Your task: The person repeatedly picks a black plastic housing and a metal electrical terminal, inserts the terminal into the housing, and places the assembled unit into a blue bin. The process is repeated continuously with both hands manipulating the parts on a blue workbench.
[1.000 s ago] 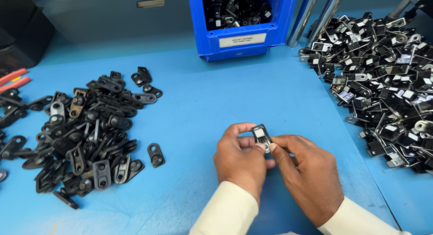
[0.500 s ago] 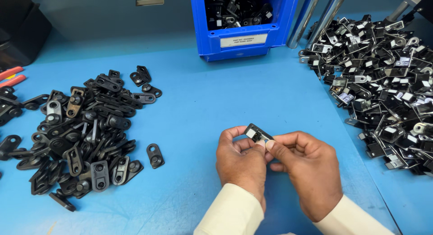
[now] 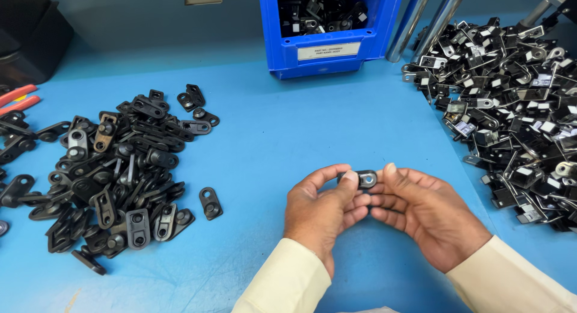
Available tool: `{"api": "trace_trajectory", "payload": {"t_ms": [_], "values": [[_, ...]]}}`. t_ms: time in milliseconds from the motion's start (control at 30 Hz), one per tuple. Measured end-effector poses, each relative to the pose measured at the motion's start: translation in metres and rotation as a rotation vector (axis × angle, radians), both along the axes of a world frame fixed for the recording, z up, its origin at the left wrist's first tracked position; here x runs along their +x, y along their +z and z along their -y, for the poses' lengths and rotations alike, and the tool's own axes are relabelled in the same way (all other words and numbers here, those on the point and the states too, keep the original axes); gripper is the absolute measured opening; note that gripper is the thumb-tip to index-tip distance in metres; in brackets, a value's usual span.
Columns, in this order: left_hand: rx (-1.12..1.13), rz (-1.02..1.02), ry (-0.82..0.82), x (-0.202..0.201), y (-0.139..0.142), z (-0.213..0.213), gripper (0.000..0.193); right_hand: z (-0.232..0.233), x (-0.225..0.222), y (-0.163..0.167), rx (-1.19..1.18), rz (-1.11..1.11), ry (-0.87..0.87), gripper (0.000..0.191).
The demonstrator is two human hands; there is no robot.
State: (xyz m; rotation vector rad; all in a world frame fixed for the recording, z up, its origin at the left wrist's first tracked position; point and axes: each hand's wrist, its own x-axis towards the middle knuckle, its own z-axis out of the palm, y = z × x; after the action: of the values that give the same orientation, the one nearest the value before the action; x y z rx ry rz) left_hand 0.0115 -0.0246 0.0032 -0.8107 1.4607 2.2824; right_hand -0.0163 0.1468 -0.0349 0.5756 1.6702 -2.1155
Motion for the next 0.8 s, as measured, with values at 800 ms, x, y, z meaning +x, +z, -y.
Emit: {"api": "trace_trajectory", "payload": {"t_ms": [800], "values": [[0.069,0.045,0.109,0.004,0.005,-0.004,0.029,0.028,0.012,0.006,0.092,-0.029,-0.01,0.027]]}}
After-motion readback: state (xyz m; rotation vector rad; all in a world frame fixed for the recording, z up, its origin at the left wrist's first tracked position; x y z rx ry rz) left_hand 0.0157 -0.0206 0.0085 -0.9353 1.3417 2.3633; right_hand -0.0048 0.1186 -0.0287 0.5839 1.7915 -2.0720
